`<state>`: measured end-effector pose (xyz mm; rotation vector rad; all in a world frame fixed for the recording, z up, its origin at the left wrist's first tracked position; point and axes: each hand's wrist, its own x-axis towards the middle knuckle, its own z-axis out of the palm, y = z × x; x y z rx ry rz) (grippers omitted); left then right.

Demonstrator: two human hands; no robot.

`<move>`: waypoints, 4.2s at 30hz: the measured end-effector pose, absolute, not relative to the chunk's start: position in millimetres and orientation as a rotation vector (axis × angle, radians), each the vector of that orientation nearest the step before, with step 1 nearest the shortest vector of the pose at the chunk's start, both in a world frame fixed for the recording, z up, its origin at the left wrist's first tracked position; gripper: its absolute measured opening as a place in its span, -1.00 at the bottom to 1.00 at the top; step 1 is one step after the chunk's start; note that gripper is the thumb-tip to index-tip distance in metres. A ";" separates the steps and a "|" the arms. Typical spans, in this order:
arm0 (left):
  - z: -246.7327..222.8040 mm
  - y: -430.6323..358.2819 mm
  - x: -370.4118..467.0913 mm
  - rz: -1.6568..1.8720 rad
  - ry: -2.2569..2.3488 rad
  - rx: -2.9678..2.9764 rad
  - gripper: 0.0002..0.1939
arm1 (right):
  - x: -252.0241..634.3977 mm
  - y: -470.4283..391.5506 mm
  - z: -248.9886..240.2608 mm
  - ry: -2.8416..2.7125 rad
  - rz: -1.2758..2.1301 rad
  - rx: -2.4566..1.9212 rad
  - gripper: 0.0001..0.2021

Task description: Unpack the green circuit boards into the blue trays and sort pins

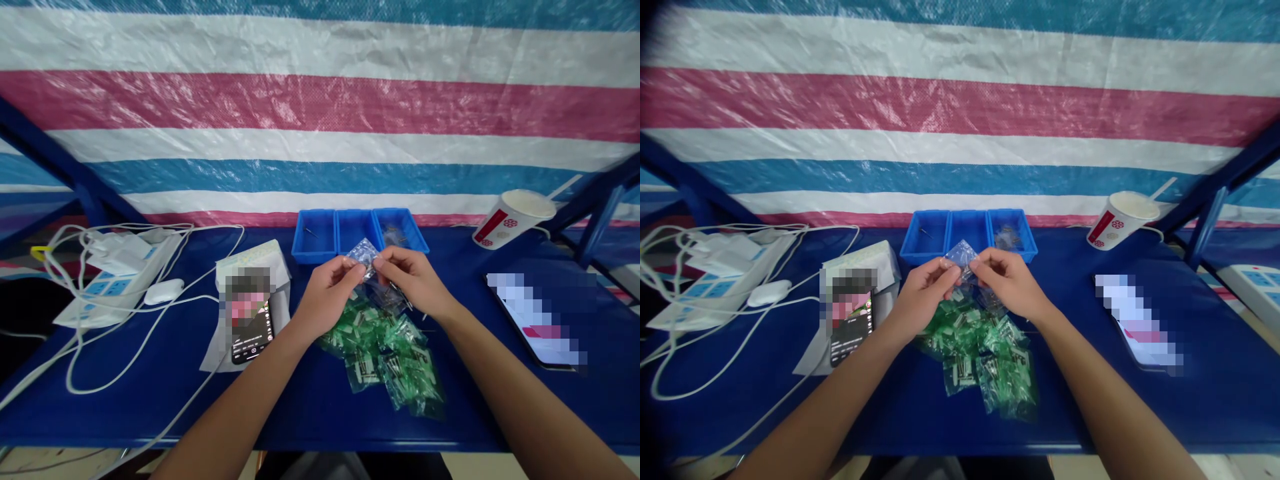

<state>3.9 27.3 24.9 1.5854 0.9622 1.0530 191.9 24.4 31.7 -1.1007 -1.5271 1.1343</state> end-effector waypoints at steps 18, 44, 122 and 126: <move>25.3 25.3 2.8 1.048 0.945 1.562 -0.70 | 188.0 17.7 40.8 -1.644 1.185 -0.981 -0.62; 36.2 0.4 1.2 1.186 1.373 2.075 -0.77 | 198.4 37.4 25.4 -1.054 1.239 -1.377 -0.64; 27.9 -17.6 1.7 0.849 1.551 2.520 -0.84 | 178.5 27.5 2.6 -2.120 0.242 -1.203 -0.71; 28.6 -20.2 5.9 0.847 1.526 2.452 -0.88 | 176.3 25.8 1.6 -2.111 0.267 -1.245 -0.72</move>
